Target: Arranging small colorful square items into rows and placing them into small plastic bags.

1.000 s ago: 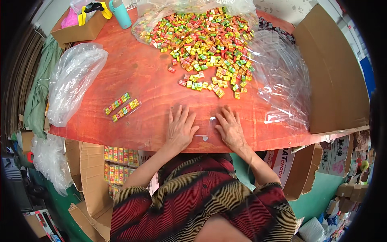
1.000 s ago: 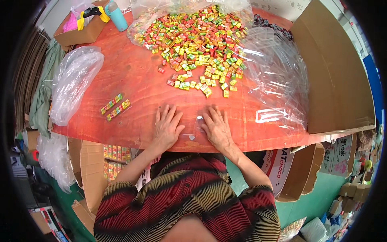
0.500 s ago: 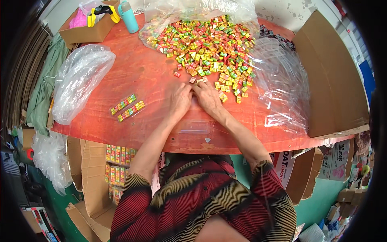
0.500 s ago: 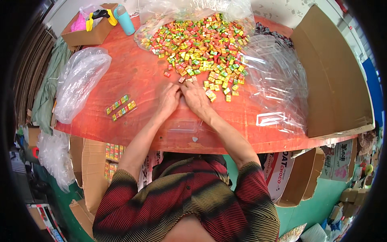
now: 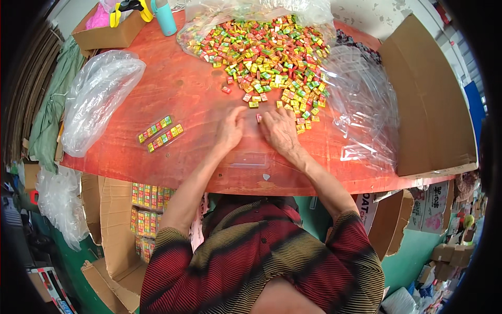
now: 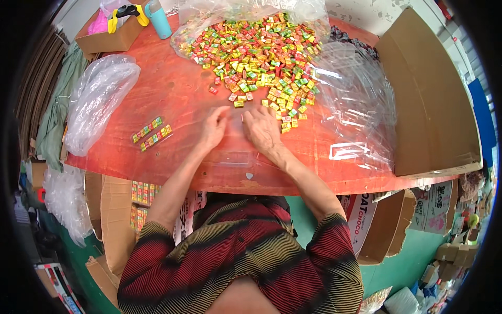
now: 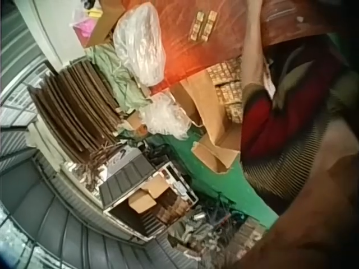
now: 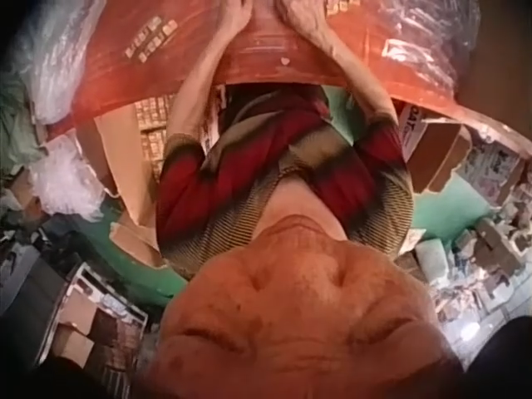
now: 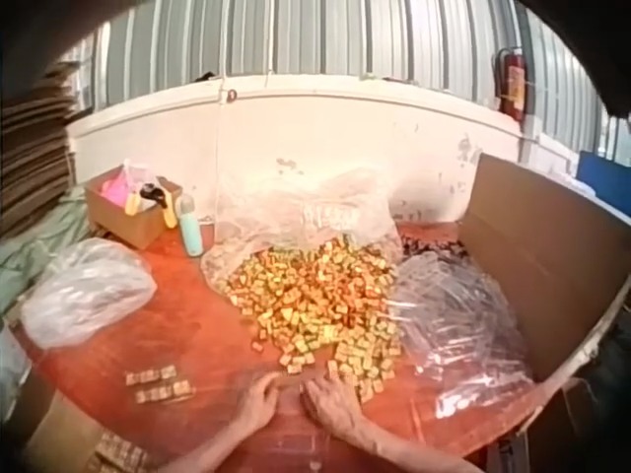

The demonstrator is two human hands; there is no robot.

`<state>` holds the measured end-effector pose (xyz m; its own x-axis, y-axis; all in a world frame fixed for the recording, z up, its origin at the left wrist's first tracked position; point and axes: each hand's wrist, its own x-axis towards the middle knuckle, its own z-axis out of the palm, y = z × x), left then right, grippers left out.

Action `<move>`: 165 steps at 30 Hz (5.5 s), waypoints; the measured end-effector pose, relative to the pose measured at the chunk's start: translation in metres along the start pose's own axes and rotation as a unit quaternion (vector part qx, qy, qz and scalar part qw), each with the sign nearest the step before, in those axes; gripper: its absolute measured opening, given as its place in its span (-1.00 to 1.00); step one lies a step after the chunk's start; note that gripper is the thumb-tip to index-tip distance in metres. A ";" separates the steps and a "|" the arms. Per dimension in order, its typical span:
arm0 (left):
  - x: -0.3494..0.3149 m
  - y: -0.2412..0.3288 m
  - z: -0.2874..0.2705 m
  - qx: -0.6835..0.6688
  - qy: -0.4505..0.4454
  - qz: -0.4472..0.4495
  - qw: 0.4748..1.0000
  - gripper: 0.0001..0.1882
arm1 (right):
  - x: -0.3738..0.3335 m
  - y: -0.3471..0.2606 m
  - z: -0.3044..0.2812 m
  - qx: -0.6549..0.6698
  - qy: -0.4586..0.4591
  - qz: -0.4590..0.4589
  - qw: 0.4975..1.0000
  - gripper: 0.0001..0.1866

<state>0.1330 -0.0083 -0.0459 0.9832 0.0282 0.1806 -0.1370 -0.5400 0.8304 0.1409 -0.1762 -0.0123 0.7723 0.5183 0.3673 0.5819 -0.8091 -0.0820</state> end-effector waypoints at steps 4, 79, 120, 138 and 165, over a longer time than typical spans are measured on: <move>-0.008 -0.009 -0.015 0.023 -0.025 0.062 0.997 -0.55 | 0.010 -0.023 0.016 0.095 0.074 -0.034 0.992 -0.83; 0.000 0.035 -0.018 0.194 -0.121 0.034 0.973 -0.54 | 0.005 0.006 0.019 0.126 0.012 0.006 0.992 -0.78; -0.005 0.039 0.015 0.142 -0.087 0.126 0.978 -0.67 | -0.039 0.010 -0.016 0.210 0.033 0.098 0.972 -0.72; -0.004 0.040 0.005 0.157 -0.098 0.142 0.972 -0.71 | -0.042 0.021 -0.007 0.054 -0.057 0.119 0.990 -0.80; 0.011 0.032 0.006 0.161 -0.122 0.186 0.962 -0.71 | -0.036 0.028 -0.021 0.251 -0.096 0.138 0.953 -0.50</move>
<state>0.1407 -0.0304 -0.0211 0.8776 -0.3945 0.2724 -0.4793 -0.7078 0.5189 0.1243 -0.2229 -0.0086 0.9181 0.3848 0.0951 0.3610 -0.7126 -0.6015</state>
